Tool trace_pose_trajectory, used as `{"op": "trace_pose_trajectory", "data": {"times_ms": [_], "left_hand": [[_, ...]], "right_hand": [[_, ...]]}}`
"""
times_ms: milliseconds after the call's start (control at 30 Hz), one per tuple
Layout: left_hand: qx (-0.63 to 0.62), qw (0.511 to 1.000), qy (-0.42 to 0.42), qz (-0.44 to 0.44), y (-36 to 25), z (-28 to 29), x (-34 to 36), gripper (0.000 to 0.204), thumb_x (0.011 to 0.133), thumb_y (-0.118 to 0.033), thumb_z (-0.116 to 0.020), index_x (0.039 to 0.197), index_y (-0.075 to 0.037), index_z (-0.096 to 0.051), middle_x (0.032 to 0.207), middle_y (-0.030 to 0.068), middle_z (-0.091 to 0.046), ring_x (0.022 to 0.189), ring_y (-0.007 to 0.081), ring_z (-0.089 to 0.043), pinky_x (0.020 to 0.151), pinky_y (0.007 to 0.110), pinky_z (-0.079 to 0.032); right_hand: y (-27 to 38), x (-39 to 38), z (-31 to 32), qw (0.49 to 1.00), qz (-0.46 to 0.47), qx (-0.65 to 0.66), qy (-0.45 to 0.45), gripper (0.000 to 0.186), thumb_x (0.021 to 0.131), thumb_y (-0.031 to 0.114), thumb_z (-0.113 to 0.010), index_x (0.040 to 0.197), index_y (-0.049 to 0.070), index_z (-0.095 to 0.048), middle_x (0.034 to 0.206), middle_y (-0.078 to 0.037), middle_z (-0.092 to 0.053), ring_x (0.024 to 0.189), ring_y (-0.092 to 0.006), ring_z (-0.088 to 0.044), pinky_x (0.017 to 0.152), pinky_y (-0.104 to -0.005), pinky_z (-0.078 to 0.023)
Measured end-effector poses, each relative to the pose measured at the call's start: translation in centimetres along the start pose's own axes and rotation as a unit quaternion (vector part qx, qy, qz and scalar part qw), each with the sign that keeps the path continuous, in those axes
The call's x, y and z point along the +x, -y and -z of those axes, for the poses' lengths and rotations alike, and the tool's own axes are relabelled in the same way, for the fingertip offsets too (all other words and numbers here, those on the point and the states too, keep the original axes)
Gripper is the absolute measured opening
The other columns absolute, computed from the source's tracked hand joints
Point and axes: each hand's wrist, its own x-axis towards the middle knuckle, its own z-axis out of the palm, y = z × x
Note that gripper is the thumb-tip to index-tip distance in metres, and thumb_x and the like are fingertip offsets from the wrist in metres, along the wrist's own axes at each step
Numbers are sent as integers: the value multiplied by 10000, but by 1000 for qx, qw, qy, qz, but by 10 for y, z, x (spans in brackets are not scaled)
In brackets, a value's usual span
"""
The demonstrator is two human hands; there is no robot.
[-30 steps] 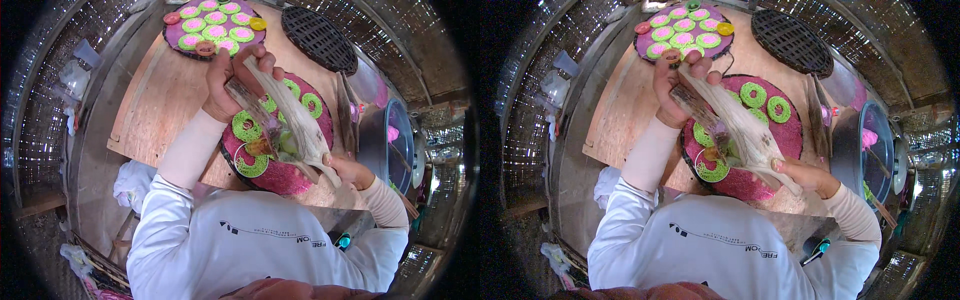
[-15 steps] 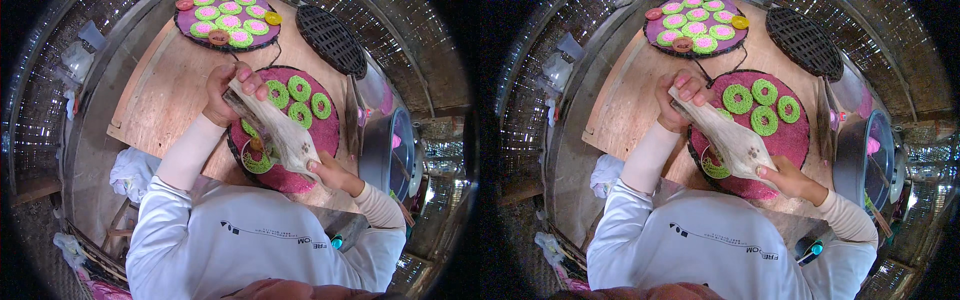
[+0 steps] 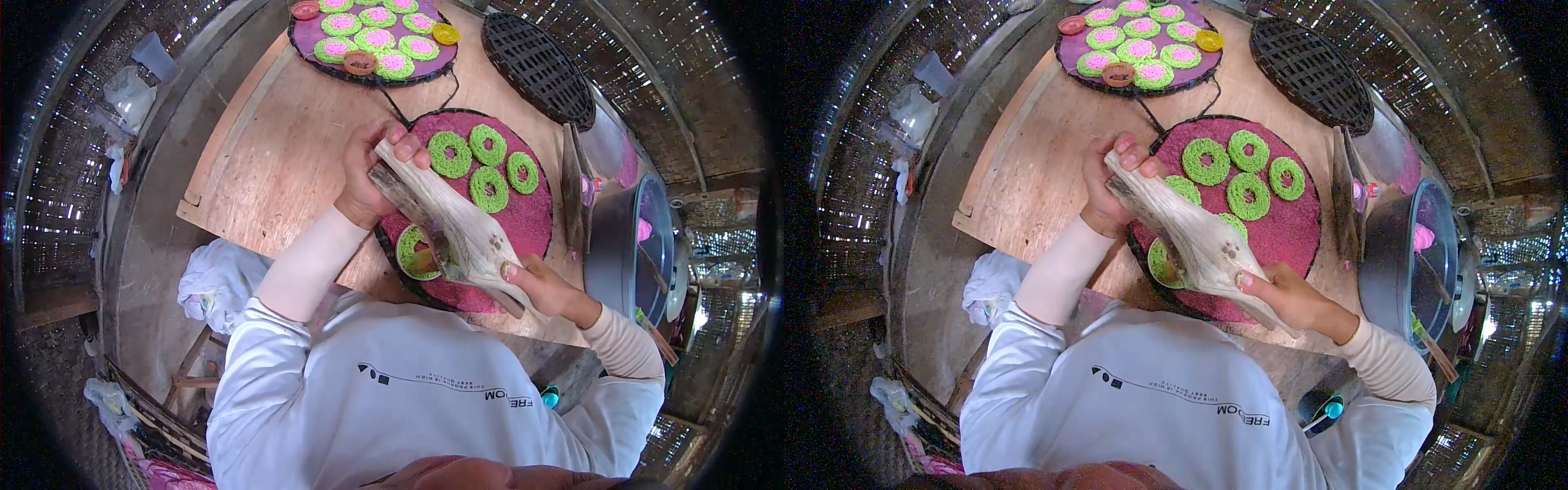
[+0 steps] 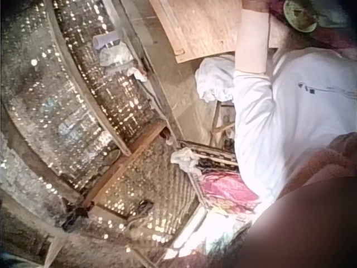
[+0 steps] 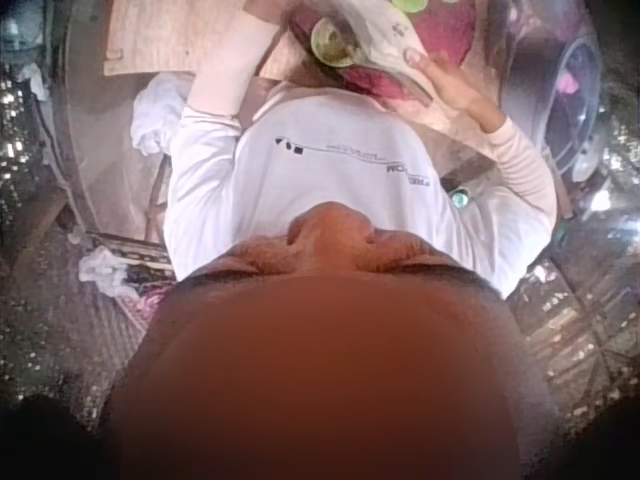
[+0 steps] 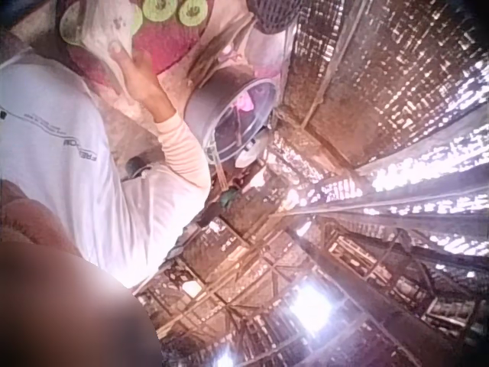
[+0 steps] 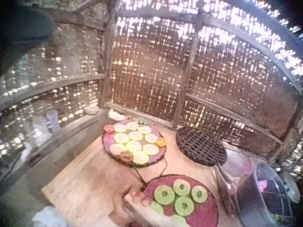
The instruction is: The person uses a wooden mold and a stick to scoop green dough from a bowl and form ring-shaped cakes on a pink mat. They repeatedly fill the mold, press the dough, and release the formed rings onto the mat, creating a growing collection of green dough rings.
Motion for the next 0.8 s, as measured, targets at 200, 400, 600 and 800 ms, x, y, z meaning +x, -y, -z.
{"op": "trace_pose_trajectory", "data": {"times_ms": [200, 400, 600, 800], "left_hand": [[9, 991, 110, 79, 4, -13, 17, 587, 789, -615, -456, 1102, -119, -486, 793, 31, -526, 819, 252, -547, 752, 354, -425], [-800, 399, -274, 355, -3, -18, -1, 703, 731, -460, -622, 1268, -50, -429, 1251, 123, -445, 1192, 255, -383, 998, 393, -317], [-685, -650, -306, 119, 16, -51, -14, 610, 615, -214, -782, 1137, -39, -523, 1178, 118, -524, 1121, 265, -465, 977, 390, -330], [-744, -614, -96, 243, -14, -50, -32, 641, 574, -194, -823, 1108, -14, -518, 1059, 115, -581, 988, 254, -554, 879, 371, -420]], "right_hand": [[-21, -14, 6, 996, 55, -20, -62, 559, 838, 495, -514, 836, -53, -623, 691, -58, -594, 595, -105, -512, 522, -276, -416], [-16, -31, 6, 982, 168, 44, -79, 627, 829, 571, -475, 938, -33, -605, 727, -55, -606, 631, -114, -539, 536, -263, -421], [0, -5, -2, 964, 177, 196, -26, 627, 854, 549, -421, 1070, -21, -570, 928, -82, -624, 794, -168, -584, 666, -292, -455], [-27, 86, -40, 875, 358, -234, -227, 498, 780, 131, -603, 1244, 49, -444, 1106, -124, -580, 1035, -231, -536, 870, -349, -435]]}}
